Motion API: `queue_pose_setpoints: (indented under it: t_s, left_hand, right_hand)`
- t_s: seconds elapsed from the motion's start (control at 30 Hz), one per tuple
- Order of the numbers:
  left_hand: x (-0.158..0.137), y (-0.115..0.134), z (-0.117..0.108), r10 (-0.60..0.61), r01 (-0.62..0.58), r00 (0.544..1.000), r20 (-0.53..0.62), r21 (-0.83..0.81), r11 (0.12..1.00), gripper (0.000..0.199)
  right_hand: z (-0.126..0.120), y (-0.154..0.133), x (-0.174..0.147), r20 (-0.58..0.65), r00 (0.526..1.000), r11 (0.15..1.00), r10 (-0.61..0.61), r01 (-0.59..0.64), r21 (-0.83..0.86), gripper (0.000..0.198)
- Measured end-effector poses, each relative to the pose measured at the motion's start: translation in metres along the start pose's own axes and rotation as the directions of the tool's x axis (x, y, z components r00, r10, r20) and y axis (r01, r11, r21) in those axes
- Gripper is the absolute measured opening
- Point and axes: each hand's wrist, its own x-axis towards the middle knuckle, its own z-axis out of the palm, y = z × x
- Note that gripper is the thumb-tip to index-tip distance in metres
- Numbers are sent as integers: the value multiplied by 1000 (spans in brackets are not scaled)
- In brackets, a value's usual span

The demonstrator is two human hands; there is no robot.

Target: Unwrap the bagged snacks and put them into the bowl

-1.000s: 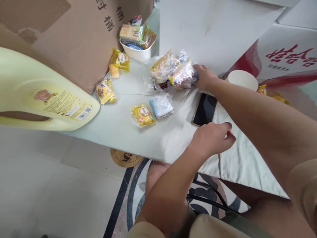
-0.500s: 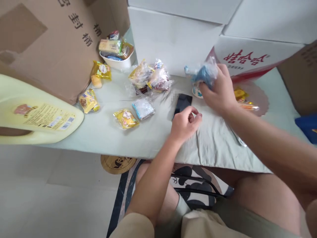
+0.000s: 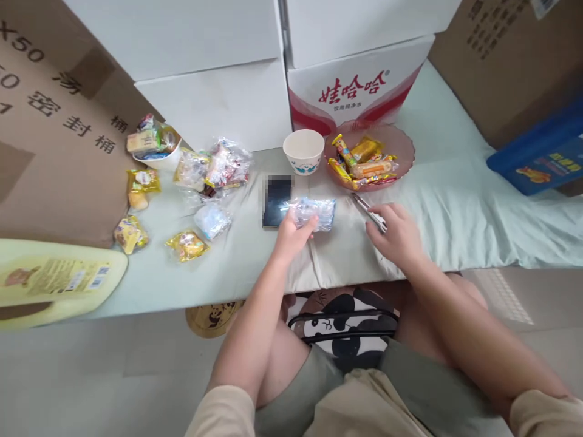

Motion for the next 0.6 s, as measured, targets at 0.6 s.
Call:
queue_pose_setpoints:
  t_s: [0.6]
  left_hand:
    - [21,-11,10,99,-113,993,56,395,912,60]
  right_hand:
    - [-26,14,15,319,941,916,116,-225,333,26]
